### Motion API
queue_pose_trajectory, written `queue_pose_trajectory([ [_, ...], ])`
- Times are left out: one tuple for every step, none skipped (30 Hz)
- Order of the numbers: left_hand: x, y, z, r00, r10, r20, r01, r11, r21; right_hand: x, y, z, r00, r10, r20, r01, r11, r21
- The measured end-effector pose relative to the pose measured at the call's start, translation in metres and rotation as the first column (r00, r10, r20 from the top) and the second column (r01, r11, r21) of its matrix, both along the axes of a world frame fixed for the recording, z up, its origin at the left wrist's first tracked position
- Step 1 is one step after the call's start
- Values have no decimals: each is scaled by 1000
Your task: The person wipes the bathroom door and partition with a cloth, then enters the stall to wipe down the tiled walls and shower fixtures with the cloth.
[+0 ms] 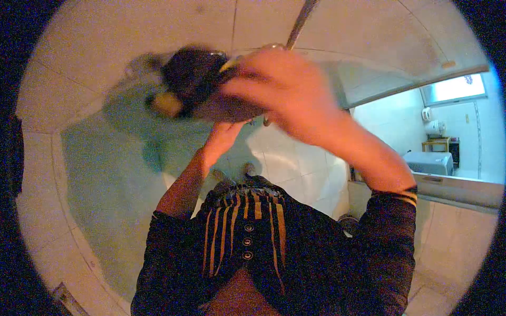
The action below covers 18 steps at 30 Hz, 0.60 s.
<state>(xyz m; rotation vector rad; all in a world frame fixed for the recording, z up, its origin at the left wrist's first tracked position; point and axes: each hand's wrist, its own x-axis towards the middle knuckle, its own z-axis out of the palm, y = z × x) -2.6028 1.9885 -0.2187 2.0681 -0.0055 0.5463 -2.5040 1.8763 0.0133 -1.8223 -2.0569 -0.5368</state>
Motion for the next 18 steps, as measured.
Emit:
queue_pose_trajectory([
  [0,-1,-9,956,44,290,-156,913,377,-5,16,-25,997,39,-61,-46,991,-123],
  [1,-2,0,957,32,290,-146,914,380,-9,19,-49,997,-28,-71,8,964,-268],
  [3,-5,17,993,90,81,-94,995,45,1,20,-78,999,-20,30,30,925,-380],
  [4,-5,31,988,68,-139,-107,949,-297,-1,18,-77,999,-30,33,40,925,-378],
  [3,-1,35,991,60,-120,-87,968,-234,-1,17,-74,1000,-19,3,19,919,-395],
  [3,3,39,992,67,-110,-92,967,-237,0,18,-70,1000,-2,-27,-10,911,-413],
  [-2,4,41,995,57,-81,-67,990,-124,-1,14,-67,1000,0,-30,-13,908,-418],
  [-5,6,42,998,48,-50,-49,999,-6,2,8,-63,990,-19,-137,-42,902,-430],
  [-5,8,53,994,16,105,-7,997,-79,7,3,-56,972,-30,-234,-77,897,-436],
  [2,15,68,957,-122,-262,196,940,279,14,-5,-48,917,-59,-395,-125,897,-424],
  [-8,17,38,983,-13,-181,50,979,199,19,-18,-39,832,-90,-548,-174,895,-410],
  [-22,17,4,989,102,-110,-90,990,108,23,-33,-28,737,-235,-634,-68,907,-415],
  [-30,20,1,988,116,-106,-105,989,106,28,-46,-13,671,-229,-706,1,951,-308],
  [-34,23,0,991,127,-45,-129,991,-27,46,-69,-11,590,-273,-759,168,962,-216],
  [-38,25,-2,990,139,16,-135,978,-158,57,-82,5,434,-207,-877,203,971,-129],
  [-43,26,-8,990,137,20,-132,979,-154,71,-98,10,449,-168,-877,369,929,11],
  [-50,27,-16,990,132,-40,-138,967,-213,86,-114,17,382,-142,-913,545,832,98],
  [-55,26,-18,988,122,-98,-145,952,-271,77,-109,36,513,-465,-722,748,655,110],
])
